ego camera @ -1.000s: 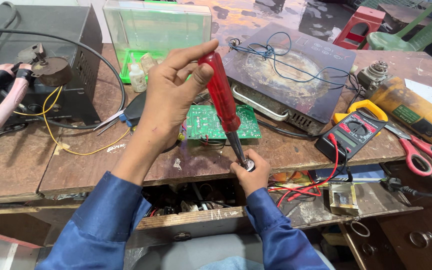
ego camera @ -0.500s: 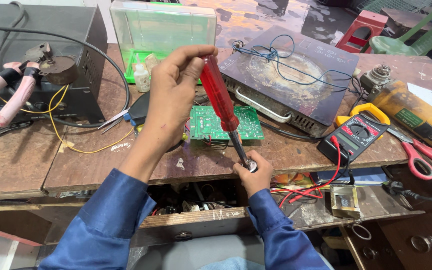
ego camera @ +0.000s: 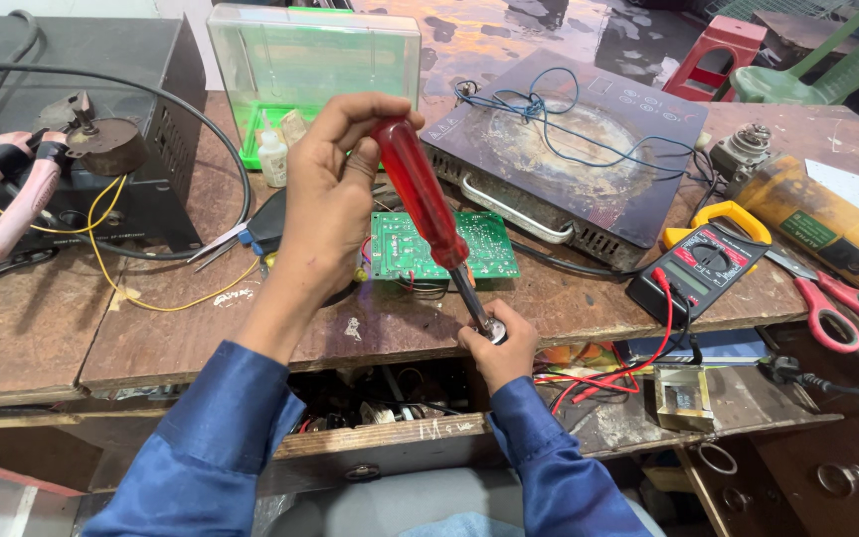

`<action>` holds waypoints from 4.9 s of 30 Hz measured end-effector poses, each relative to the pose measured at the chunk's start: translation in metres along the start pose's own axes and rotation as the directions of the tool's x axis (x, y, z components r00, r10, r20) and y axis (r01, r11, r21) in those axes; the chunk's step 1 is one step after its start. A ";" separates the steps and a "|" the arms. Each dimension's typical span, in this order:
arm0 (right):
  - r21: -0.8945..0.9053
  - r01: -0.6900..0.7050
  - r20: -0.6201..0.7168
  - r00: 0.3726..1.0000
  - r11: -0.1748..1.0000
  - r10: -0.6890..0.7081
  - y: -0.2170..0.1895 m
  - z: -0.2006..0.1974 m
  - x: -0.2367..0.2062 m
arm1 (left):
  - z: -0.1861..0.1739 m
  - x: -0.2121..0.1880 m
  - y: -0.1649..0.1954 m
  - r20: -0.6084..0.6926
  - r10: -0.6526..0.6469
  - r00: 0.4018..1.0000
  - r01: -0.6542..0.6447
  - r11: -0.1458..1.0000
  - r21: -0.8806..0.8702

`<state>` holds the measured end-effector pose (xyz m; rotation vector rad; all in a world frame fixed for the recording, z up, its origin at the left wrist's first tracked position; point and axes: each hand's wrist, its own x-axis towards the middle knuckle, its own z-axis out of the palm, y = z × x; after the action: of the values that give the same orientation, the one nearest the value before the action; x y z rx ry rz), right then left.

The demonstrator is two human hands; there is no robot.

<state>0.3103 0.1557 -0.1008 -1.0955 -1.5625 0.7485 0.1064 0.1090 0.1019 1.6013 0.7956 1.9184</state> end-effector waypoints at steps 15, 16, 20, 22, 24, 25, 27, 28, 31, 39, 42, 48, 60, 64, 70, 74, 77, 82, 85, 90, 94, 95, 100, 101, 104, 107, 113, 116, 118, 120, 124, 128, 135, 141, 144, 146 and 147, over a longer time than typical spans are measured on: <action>-0.005 0.073 -0.012 0.997 0.997 -0.073 0.006 0.002 0.000 | -0.005 0.001 -0.007 -0.022 -0.056 0.998 0.055 0.995 -0.078; -0.008 0.055 -0.010 0.998 0.998 -0.055 0.006 0.002 0.000 | -0.006 0.002 -0.006 -0.001 -0.053 0.999 0.053 0.997 -0.064; 0.012 -0.025 0.011 1.000 1.000 0.025 0.004 0.001 0.000 | -0.005 -0.001 -0.002 0.025 -0.070 0.997 0.070 0.997 -0.023; 0.049 -0.075 0.028 0.997 0.996 0.073 0.002 0.001 0.000 | -0.002 -0.002 -0.001 -0.009 -0.021 1.000 0.021 1.000 0.019; 0.081 -0.135 0.046 0.990 0.988 0.131 0.000 0.000 -0.001 | 0.000 -0.003 -0.003 -0.060 0.097 0.993 -0.092 0.992 0.080; 0.068 -0.083 0.034 0.996 0.994 0.081 0.000 0.000 -0.001 | 0.001 -0.003 -0.003 -0.074 0.017 0.997 -0.016 1.000 0.017; 0.041 0.020 0.013 1.000 0.999 -0.021 0.000 0.000 -0.001 | -0.001 -0.003 -0.005 -0.087 -0.144 0.986 0.135 0.985 -0.108; 0.037 -0.001 0.019 1.000 0.999 0.001 0.000 0.000 -0.001 | -0.002 -0.002 -0.005 -0.092 -0.118 0.989 0.109 0.989 -0.098; 0.015 -0.031 0.021 0.999 0.999 0.030 0.001 0.000 -0.001 | -0.005 0.002 -0.006 -0.077 -0.074 0.994 0.065 0.992 -0.112; -0.002 -0.005 0.023 1.000 1.000 0.005 0.002 -0.001 0.000 | 0.005 -0.003 -0.007 -0.034 -0.068 0.997 0.067 0.997 -0.040; -0.015 -0.036 0.012 0.999 0.999 0.036 0.002 0.000 0.000 | 0.008 -0.001 -0.007 -0.135 -0.023 0.991 0.042 0.990 0.136; -0.044 -0.004 -0.005 1.000 0.999 0.004 0.003 0.000 0.000 | 0.008 0.003 -0.007 -0.214 -0.031 0.976 0.065 0.986 0.153; -0.007 -0.084 0.021 0.996 0.996 0.084 0.005 0.000 0.001 | 0.010 0.002 0.001 -0.060 -0.078 0.995 0.077 0.997 -0.029; -0.008 -0.048 0.027 0.998 0.999 0.049 0.006 -0.001 0.001 | 0.014 0.002 0.003 -0.092 0.008 0.996 0.015 0.969 0.245; -0.051 -0.001 0.024 1.000 0.999 0.002 0.010 0.001 -0.001 | 0.008 0.010 0.003 -0.100 -0.101 0.990 0.117 0.979 0.168; 0.000 0.019 0.027 0.999 1.000 -0.019 0.012 0.000 0.000 | 0.004 0.011 0.005 0.019 -0.070 0.997 0.069 0.996 0.051; 0.038 -0.030 0.042 0.999 0.999 0.028 0.013 -0.001 0.000 | 0.001 0.010 0.009 0.102 -0.016 0.995 0.016 1.000 -0.006; 0.077 -0.089 0.064 0.994 0.993 0.084 0.012 -0.003 0.000 | 0.005 0.002 0.008 0.096 -0.004 0.995 0.007 1.000 -0.029; 0.051 -0.103 0.053 0.994 0.993 0.100 0.010 -0.003 0.000 | 0.008 -0.001 0.006 0.053 -0.042 0.998 0.043 0.999 -0.029; 0.036 -0.047 0.045 0.998 0.998 0.045 0.009 -0.002 0.000 | 0.013 -0.002 0.003 -0.072 0.112 0.991 -0.095 0.973 0.208; 0.006 -0.001 0.036 0.999 1.000 0.000 0.010 -0.002 0.000 | 0.012 0.001 -0.003 -0.107 -0.032 0.994 0.036 0.999 0.038; 0.007 0.004 0.033 0.999 1.000 -0.004 0.010 -0.002 0.000 | 0.011 0.001 -0.004 -0.098 -0.023 0.995 0.029 0.998 0.057; 0.082 -0.127 0.082 0.989 0.989 0.120 0.011 -0.003 -0.001 | 0.002 0.001 -0.005 0.058 -0.001 0.998 0.016 0.964 -0.266; 0.070 -0.082 0.069 0.995 0.994 0.077 0.011 -0.003 -0.001 | 0.002 0.000 -0.005 0.076 0.009 0.997 0.010 0.970 -0.242; 0.049 -0.047 0.064 0.997 0.998 0.043 0.013 -0.002 -0.001 | 0.010 -0.002 -0.002 0.085 -0.023 0.996 0.031 0.995 -0.095; 0.041 -0.029 0.064 0.998 0.999 0.027 0.015 0.000 -0.001 | 0.028 -0.010 -0.003 0.069 -0.079 0.994 0.079 0.997 0.012; 0.006 0.023 0.059 0.998 1.000 -0.023 0.013 -0.003 -0.002 | 0.046 -0.021 -0.003 -0.033 -0.036 0.999 0.037 0.999 0.039; 0.025 0.024 0.059 0.998 0.999 -0.025 0.009 -0.003 -0.002 | 0.046 -0.021 0.005 -0.077 -0.007 0.997 0.009 0.999 0.031; 0.007 0.035 0.063 0.997 0.999 -0.035 0.007 -0.004 -0.002 | 0.047 -0.018 0.011 -0.125 0.021 0.992 -0.021 1.000 0.007; -0.043 0.054 0.069 0.996 0.998 -0.051 0.005 -0.005 -0.003 | 0.044 -0.014 0.017 -0.167 0.080 0.983 -0.087 0.996 -0.030; -0.031 0.058 0.077 0.995 0.998 -0.056 0.006 -0.006 -0.003 | 0.038 -0.014 0.022 -0.193 0.148 0.970 -0.150 0.989 0.006; 0.015 0.075 0.132 0.988 0.997 -0.077 0.009 -0.011 -0.003 | 0.035 -0.024 0.018 -0.227 0.132 0.965 -0.132 0.991 0.015; 0.132 -0.091 0.221 0.973 0.987 0.060 0.006 -0.015 -0.005 | 0.025 -0.020 0.024 -0.192 0.205 0.960 -0.133 0.934 0.332; 0.201 -0.146 0.245 0.965 0.969 0.095 0.001 -0.018 -0.004 | 0.004 -0.016 0.023 0.294 -0.111 0.949 -0.157 0.643 0.750; 0.162 -0.104 0.245 0.967 0.981 0.062 0.002 -0.020 -0.002 | 0.003 -0.028 0.014 0.563 -0.204 0.801 -0.241 0.751 0.614; 0.154 -0.058 0.254 0.967 0.986 0.018 0.004 -0.021 -0.002 | 0.002 -0.035 0.010 0.550 -0.134 0.825 -0.249 0.786 0.565; 0.150 -0.037 0.258 0.966 0.988 -0.003 0.005 -0.021 -0.002 | 0.002 -0.037 0.009 0.542 -0.100 0.835 -0.254 0.803 0.539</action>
<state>0.3318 0.1542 -0.1004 -0.9265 -1.6814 1.0394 0.1140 0.0767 0.0838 2.4444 1.1437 1.1587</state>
